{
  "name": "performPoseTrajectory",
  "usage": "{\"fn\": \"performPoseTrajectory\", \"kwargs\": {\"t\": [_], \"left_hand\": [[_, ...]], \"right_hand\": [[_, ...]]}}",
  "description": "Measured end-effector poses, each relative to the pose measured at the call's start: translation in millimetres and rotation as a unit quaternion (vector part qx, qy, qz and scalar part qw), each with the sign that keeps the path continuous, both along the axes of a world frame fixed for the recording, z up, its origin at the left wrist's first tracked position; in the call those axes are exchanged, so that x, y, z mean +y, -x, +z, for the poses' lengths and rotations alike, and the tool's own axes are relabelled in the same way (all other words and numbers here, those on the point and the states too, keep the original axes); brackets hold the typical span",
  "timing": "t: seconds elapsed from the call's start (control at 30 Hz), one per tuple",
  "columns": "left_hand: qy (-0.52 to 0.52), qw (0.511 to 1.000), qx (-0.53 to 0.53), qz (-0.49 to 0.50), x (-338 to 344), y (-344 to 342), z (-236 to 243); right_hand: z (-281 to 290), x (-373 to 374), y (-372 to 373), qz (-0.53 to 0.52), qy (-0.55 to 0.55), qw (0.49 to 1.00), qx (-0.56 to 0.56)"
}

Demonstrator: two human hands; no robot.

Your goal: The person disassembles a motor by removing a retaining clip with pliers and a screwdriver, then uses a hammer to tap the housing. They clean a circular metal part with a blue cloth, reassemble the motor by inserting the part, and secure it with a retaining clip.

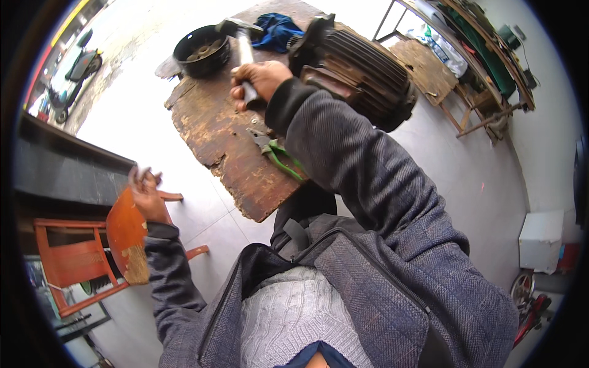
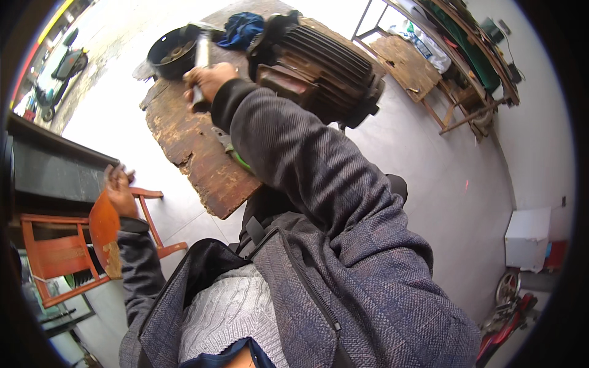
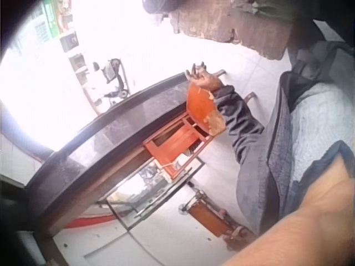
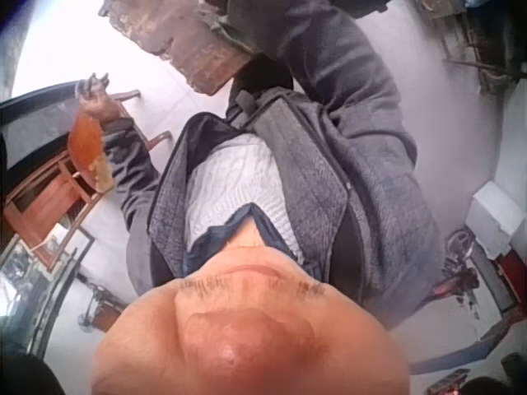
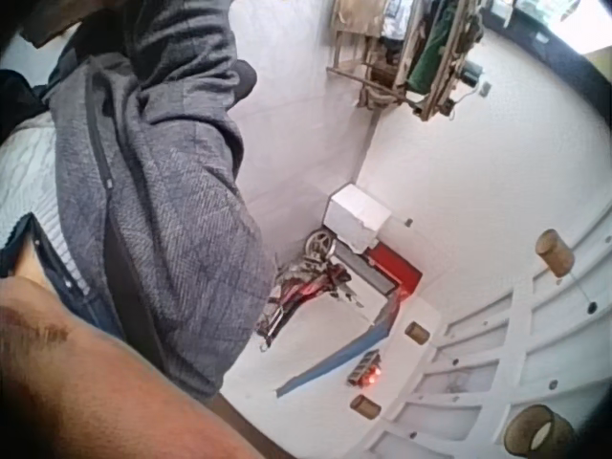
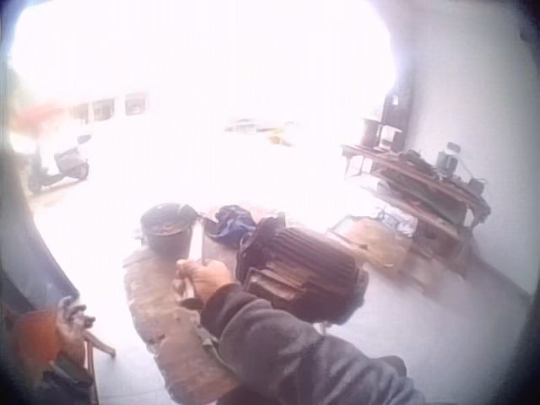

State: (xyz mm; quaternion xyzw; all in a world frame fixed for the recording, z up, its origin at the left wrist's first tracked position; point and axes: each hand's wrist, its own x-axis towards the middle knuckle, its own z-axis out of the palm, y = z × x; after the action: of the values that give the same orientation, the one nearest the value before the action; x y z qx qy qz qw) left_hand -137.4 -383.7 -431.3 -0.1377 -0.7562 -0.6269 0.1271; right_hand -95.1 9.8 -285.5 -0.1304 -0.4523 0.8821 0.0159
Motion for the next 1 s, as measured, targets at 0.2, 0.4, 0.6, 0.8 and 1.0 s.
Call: {"fn": "performPoseTrajectory", "kwargs": {"t": [0.2,0.4,0.6,0.8,1.0], "left_hand": [[0.031,0.96,0.233,-0.154,183.5,24.9,157.2],[0.189,0.818,0.417,-0.348,389.1,-26.8,210.9],[0.41,0.666,0.497,-0.375,507.8,-70.9,185.1],[0.506,0.696,0.299,-0.413,550.1,-66.0,166.7],[0.547,0.624,0.361,-0.425,547.7,-68.0,173.7]], "right_hand": [[27.5,34.7,-158.1,0.037,-0.083,0.967,0.236],[9.9,113.6,-271.4,-0.228,-0.253,0.94,0.03],[-76.5,181.1,-345.0,-0.343,-0.166,0.923,-0.055],[-173.6,205.7,-341.3,-0.358,-0.135,0.924,-0.015],[-208.9,200.9,-304.0,-0.324,0.007,0.945,-0.052]]}}
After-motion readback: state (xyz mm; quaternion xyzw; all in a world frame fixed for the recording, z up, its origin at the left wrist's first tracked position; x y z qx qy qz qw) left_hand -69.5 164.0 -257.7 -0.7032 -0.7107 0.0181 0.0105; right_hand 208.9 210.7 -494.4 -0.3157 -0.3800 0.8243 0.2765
